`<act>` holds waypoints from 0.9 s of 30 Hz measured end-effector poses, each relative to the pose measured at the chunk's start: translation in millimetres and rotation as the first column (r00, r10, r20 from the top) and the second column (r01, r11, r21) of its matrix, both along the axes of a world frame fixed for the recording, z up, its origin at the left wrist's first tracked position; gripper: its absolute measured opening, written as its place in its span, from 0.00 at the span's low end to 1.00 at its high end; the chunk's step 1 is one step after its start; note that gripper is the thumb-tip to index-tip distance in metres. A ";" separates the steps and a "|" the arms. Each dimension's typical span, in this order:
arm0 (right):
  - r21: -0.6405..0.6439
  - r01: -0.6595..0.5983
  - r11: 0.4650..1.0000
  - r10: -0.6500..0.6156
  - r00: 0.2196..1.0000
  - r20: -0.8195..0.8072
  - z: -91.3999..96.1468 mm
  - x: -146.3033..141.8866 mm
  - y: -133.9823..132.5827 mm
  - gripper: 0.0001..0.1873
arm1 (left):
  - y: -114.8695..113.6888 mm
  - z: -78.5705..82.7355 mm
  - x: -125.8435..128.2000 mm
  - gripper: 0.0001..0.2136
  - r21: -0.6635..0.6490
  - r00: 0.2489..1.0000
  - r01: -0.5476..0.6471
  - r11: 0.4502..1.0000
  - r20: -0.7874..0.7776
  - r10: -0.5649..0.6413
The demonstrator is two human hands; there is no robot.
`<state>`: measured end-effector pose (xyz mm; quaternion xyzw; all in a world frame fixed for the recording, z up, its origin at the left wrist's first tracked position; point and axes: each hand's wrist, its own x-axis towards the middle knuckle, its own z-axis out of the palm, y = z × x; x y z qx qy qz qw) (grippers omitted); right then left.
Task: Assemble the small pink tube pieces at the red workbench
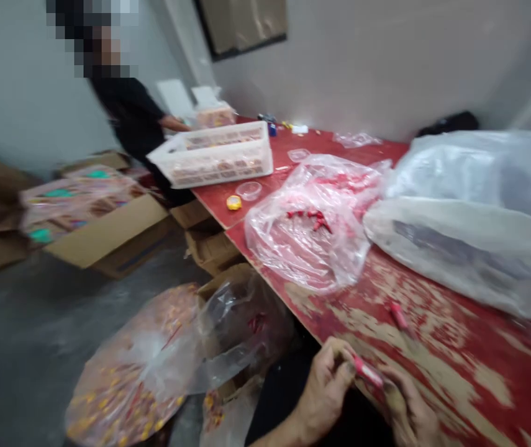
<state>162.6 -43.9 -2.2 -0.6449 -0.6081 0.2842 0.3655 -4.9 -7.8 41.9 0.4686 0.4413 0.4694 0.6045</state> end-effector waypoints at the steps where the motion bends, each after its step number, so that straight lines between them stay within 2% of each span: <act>1: 0.018 -0.033 0.999 0.034 0.999 -0.019 1.6 -0.8 0.3 0.18 | 2.2 2.4 -1.9 0.14 0.002 0.999 0.034 0.999 -0.016 -0.034; 3: 0.053 0.028 0.998 -0.025 0.998 -0.054 7.1 -2.3 2.7 0.19 | 8.7 3.4 -5.2 0.12 -0.015 0.998 0.054 0.998 -0.032 -0.055; 6: 0.062 0.030 0.998 -0.023 0.993 -0.117 15.6 -3.2 7.0 0.16 | 17.3 -0.5 -7.1 0.10 -0.034 0.998 0.057 0.998 -0.040 -0.058; 10: -0.040 0.045 0.998 -0.054 0.960 -0.275 19.7 -3.3 6.6 0.15 | 19.0 -5.6 -6.8 0.07 -0.017 0.999 0.048 0.999 -0.019 -0.049; 13: -0.093 0.060 0.994 -0.090 0.927 -0.365 20.6 -6.0 4.9 0.16 | 18.6 -9.9 -7.0 0.07 -0.095 0.996 0.020 0.995 0.087 -0.012; 16: -0.066 0.061 0.996 -0.082 0.919 -0.385 22.6 -9.0 5.1 0.15 | 19.3 -13.1 -7.5 0.09 -0.139 0.995 0.056 0.989 0.086 -0.044; 19: -0.041 0.071 0.997 -0.082 0.914 -0.396 23.3 -8.5 5.5 0.15 | 20.2 -12.3 -7.8 0.09 -0.107 0.998 0.062 0.992 0.033 -0.059; 23: -0.099 0.082 0.992 -0.115 0.911 -0.396 19.1 -5.2 3.8 0.16 | 20.2 -7.1 -7.1 0.07 -0.038 0.995 0.093 0.995 -0.037 -0.094; 27: -0.101 0.133 0.986 -0.162 0.910 -0.381 12.3 -6.9 2.3 0.19 | 17.5 -3.4 -2.9 0.07 -0.080 0.995 0.091 0.993 -0.026 -0.093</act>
